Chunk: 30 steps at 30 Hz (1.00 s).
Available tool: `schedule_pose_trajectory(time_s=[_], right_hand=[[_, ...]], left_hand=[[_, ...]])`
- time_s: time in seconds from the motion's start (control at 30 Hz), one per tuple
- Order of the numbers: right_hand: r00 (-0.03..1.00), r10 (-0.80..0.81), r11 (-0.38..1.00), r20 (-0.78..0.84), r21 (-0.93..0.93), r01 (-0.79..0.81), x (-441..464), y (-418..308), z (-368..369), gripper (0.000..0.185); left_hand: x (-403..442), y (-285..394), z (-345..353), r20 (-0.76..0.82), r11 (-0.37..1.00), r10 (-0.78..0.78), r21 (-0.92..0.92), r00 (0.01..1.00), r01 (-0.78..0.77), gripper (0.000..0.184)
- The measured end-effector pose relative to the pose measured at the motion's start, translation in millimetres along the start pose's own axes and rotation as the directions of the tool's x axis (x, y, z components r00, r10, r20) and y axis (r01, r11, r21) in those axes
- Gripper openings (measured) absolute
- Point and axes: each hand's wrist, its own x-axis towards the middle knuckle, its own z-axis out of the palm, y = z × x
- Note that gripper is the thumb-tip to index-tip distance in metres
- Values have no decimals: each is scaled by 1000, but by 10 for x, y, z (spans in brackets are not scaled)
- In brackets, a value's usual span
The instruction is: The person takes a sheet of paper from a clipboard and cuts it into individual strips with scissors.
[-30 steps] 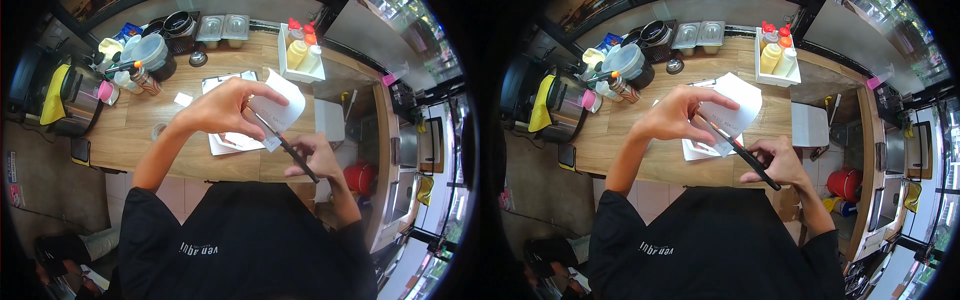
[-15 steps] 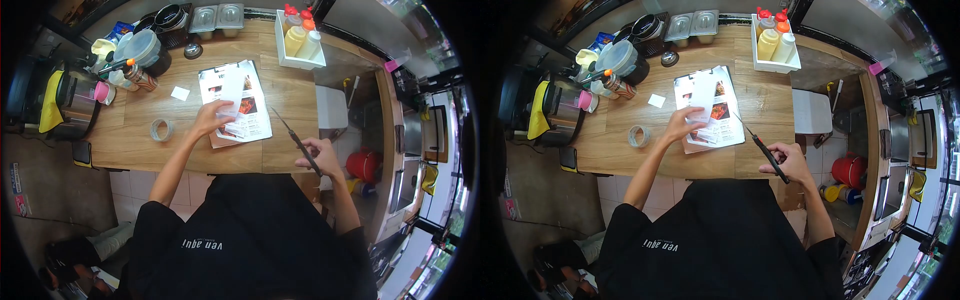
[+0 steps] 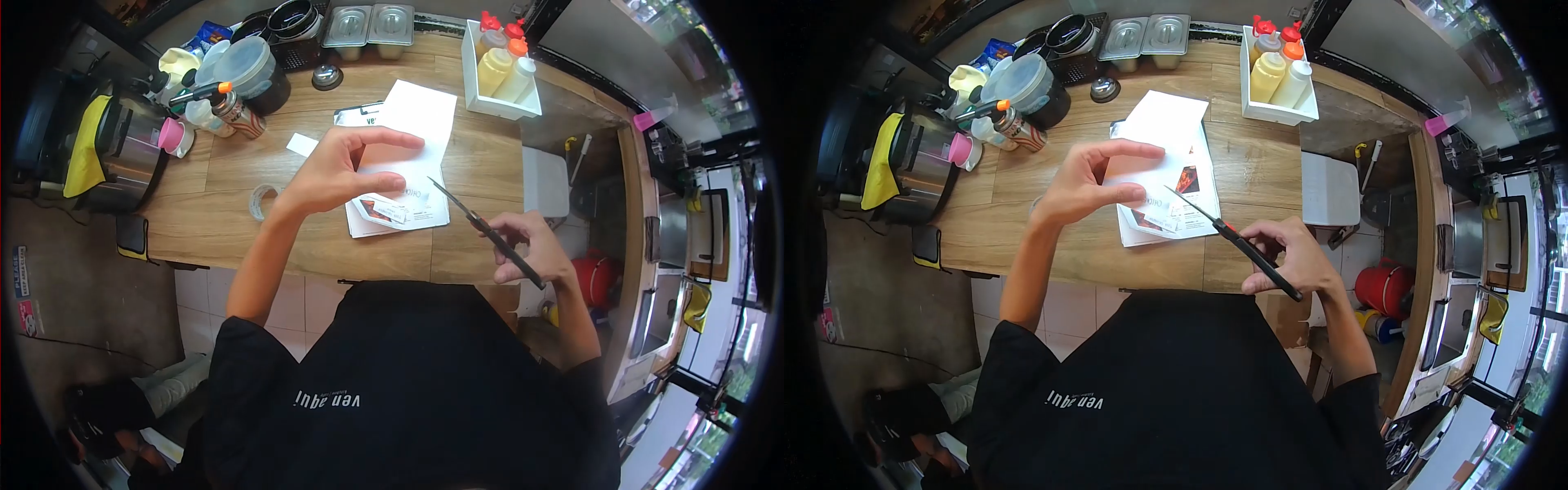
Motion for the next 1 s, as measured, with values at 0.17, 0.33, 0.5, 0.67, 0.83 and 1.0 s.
schedule_pose_trajectory(time_s=[0.17,0.33,0.5,0.67,0.83,1.0], right_hand=[[997,-49,998,64,-46,52,21,-155,-35,75],[998,-57,996,29,-61,58,34,-276,-8,75],[997,-65,997,45,-47,67,23,-320,-22,77],[994,-99,994,48,-40,101,10,-357,-24,77],[994,-102,994,35,-33,103,-10,-366,-15,76],[995,-104,992,-9,-71,103,-49,-325,-26,73]], left_hand=[[41,161,-14,159,931,241,240,957,-274,55],[43,333,44,212,929,259,211,942,-303,55],[48,394,53,222,920,281,213,934,-328,54],[85,386,62,263,873,356,248,897,-419,55],[81,421,92,249,895,327,227,912,-383,56],[77,468,103,258,880,342,249,903,-405,55]])
